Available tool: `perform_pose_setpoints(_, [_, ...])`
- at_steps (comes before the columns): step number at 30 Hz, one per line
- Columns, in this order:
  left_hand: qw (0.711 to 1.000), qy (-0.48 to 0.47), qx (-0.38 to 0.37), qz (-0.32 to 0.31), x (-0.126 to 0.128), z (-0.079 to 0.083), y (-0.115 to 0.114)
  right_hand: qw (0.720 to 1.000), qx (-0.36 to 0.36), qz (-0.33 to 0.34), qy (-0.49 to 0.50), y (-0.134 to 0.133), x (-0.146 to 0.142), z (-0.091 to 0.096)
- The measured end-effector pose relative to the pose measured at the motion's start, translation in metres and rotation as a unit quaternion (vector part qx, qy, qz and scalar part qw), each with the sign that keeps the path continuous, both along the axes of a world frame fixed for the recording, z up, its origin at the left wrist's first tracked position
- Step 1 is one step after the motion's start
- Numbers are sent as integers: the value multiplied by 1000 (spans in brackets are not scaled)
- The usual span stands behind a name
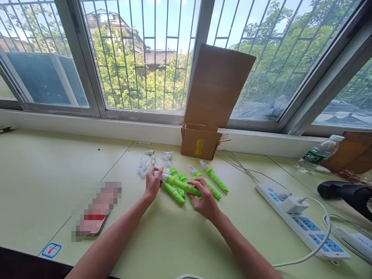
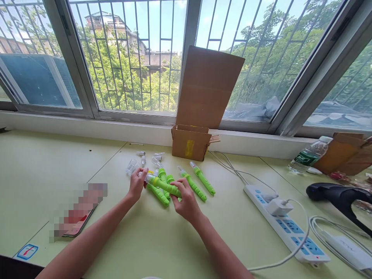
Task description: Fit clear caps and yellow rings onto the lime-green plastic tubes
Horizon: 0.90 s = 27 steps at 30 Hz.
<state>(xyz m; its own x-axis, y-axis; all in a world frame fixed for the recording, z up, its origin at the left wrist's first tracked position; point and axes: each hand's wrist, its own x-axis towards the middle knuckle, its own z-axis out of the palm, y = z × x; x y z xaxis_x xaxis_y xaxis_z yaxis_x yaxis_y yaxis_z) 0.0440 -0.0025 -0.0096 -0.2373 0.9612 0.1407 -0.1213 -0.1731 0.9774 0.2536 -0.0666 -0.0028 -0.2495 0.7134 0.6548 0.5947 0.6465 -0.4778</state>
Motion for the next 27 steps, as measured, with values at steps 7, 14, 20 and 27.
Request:
perform_pose_setpoints(7, [1000,7,-3,1,-1,1,0,983,-114,-26,144,7,1,-5])
perform_pose_setpoints(14, [1000,22,5,-5,3,1,-4,946,-206,-8,249,2,-4,-2])
perform_pose_setpoints(20, [1000,9,1,-1,3,2,-5,942,-190,9,277,0,-6,3])
perform_pose_setpoints(27, [1000,5,10,-6,3,3,-6,919,-214,-25,331,7,-4,0])
